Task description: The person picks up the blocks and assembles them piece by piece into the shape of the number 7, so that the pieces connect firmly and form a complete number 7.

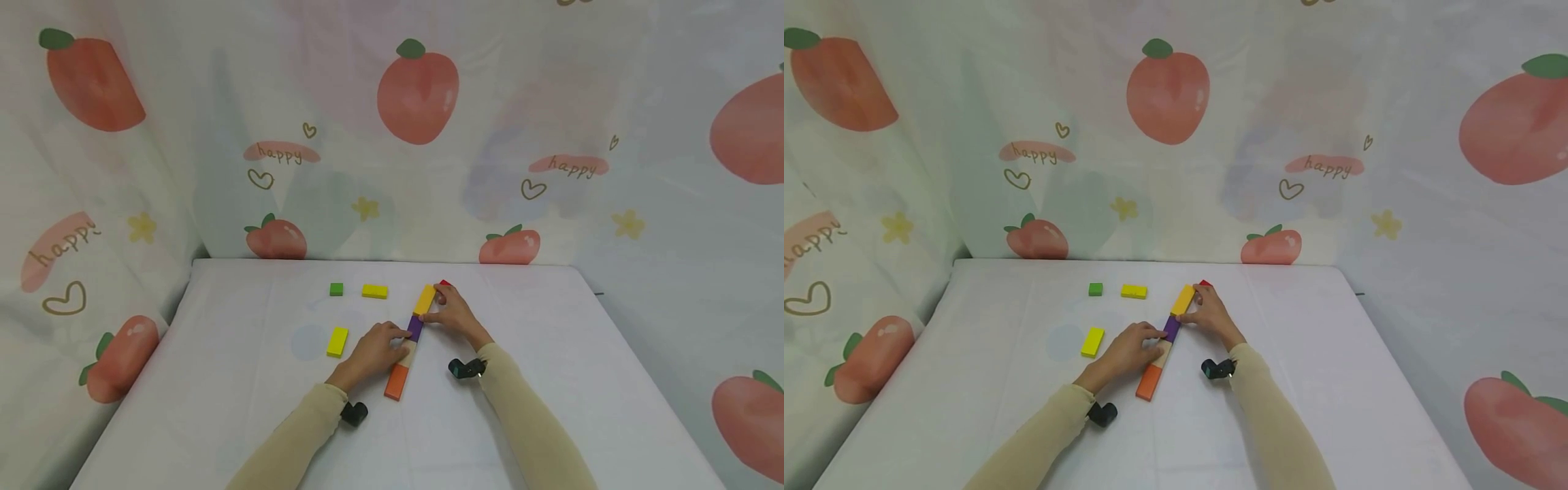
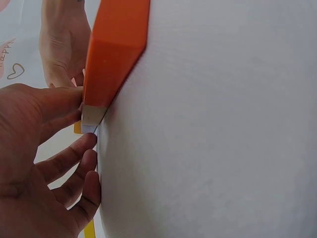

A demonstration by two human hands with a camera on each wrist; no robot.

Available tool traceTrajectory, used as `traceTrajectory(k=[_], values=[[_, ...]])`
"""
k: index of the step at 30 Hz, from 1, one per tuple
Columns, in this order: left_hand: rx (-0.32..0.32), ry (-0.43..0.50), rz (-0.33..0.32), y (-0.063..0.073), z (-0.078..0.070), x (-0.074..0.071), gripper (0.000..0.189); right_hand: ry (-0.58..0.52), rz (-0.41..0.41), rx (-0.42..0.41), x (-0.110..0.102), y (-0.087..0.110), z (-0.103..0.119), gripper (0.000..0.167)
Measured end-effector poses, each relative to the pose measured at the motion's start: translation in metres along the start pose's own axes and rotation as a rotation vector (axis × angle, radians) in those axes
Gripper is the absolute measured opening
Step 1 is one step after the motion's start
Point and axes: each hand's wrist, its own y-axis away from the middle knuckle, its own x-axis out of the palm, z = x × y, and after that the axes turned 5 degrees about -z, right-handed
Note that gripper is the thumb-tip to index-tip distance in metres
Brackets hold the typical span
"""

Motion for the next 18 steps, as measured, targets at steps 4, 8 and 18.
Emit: traceTrajectory(k=[4,8,18], values=[[0.004,0.000,0.000,-0.0011,0.0008,0.0006,0.039,0.018,0.013,0.008,0.0000,-0.0013,-0.0001,0.093],[0.002,0.000,-0.002,-0.0010,0.0014,0.0009,0.039,0.037,0.035,0.025,0.0010,-0.0034,-0.0015,0.092],[-0.013,0.004,0.001,-0.0006,0.0016,0.0015,0.039,0.056,0.073,0.051,-0.0012,-0.0033,0.0015,0.090]])
